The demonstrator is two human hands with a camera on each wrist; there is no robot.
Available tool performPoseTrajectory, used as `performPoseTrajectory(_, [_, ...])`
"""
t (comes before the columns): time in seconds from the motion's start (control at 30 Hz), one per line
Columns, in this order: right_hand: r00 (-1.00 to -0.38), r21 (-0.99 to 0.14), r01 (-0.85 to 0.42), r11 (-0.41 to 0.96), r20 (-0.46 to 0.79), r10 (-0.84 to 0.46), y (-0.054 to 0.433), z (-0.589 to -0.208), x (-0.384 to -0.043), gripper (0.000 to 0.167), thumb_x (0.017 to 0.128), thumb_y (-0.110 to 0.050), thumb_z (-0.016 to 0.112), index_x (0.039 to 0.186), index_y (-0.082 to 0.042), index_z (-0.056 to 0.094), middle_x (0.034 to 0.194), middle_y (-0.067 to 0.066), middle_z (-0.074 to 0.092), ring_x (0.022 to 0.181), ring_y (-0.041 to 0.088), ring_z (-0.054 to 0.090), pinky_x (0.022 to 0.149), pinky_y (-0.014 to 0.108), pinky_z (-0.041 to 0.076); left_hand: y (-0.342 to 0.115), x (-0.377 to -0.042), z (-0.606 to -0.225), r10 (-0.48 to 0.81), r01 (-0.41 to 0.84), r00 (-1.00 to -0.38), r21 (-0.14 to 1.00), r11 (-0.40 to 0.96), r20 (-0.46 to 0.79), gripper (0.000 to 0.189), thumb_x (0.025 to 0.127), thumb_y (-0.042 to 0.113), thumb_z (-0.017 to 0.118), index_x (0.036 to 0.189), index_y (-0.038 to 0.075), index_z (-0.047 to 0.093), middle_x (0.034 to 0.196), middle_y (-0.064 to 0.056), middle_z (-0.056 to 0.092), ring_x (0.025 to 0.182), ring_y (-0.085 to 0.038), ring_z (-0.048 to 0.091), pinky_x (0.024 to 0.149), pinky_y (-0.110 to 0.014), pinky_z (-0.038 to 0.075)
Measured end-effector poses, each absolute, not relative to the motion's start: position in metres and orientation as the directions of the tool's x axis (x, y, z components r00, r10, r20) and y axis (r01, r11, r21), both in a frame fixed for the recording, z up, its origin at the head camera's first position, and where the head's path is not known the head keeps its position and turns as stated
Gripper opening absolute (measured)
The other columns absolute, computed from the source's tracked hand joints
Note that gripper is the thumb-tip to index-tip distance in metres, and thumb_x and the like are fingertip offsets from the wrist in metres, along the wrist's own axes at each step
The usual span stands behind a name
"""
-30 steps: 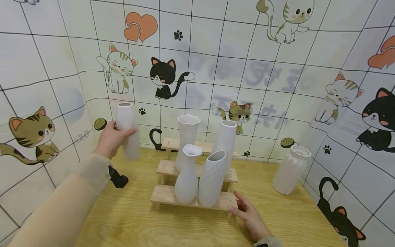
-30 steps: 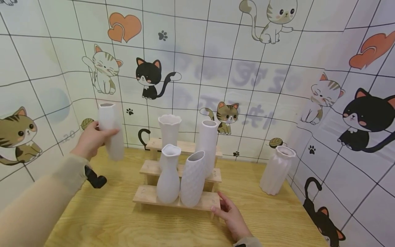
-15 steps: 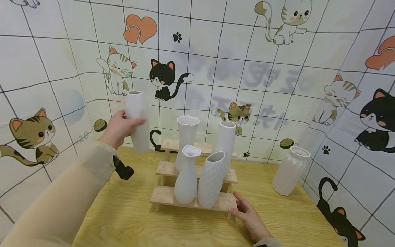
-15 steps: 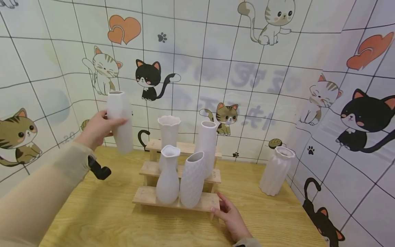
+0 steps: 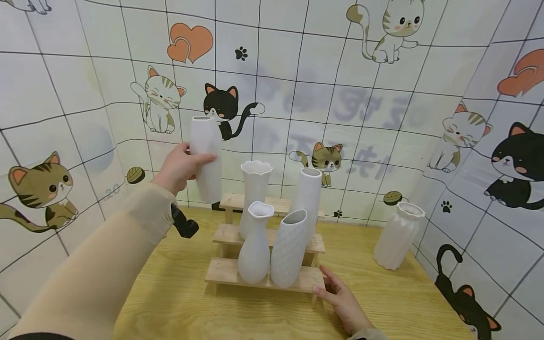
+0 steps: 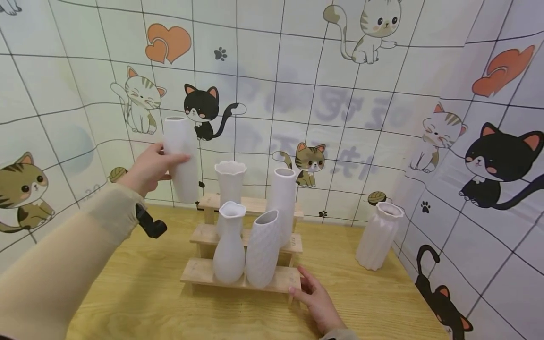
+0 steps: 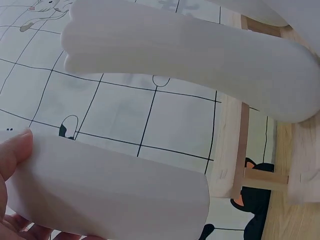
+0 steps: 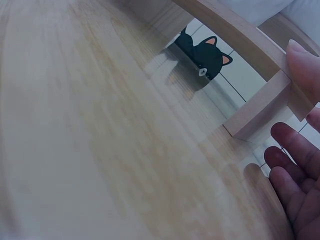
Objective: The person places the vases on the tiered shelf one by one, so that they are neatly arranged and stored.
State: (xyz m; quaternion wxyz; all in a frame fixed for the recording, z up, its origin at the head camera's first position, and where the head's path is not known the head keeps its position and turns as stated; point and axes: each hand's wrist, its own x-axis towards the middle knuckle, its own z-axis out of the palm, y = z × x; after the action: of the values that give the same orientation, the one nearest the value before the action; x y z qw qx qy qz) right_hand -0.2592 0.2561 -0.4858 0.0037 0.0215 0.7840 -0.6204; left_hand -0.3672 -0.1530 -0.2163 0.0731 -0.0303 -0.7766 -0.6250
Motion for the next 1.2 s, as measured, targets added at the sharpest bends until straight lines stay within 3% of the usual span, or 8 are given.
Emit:
performPoseTrajectory(0.57, [-0.999,-0.974,0.008,0.225,-0.016,-0.033,0.258,-0.485,-0.259,0.075,0.088,-0.025,0.072,0.148,-0.005,0.034,0.122,0.017,0.057,0.108,0.024,0.053,0.089,0.036,0.04,-0.116,-0.379,-0.218,0.0,0.136,-0.99,0.975,0.174,0.138,0.085,0.082,0.031,0.077,0.147,0.009,0.027,0.143,-0.012,0.04,0.123,-0.032,0.046,0.1,-0.051,0.04])
performPoseTrajectory(1.2, [-0.999,-0.972,0.033,0.232,-0.035,-0.007,0.257,-0.486,-0.26,0.075,0.087,-0.026,0.073,0.148,-0.007,0.036,0.12,0.014,0.059,0.109,0.023,0.053,0.091,0.038,0.039,-0.096,-0.393,-0.227,-0.003,0.117,-0.993,0.97,0.215,0.121,0.085,0.082,0.032,0.077,0.147,0.01,0.027,0.143,-0.012,0.04,0.125,-0.032,0.044,0.101,-0.052,0.038])
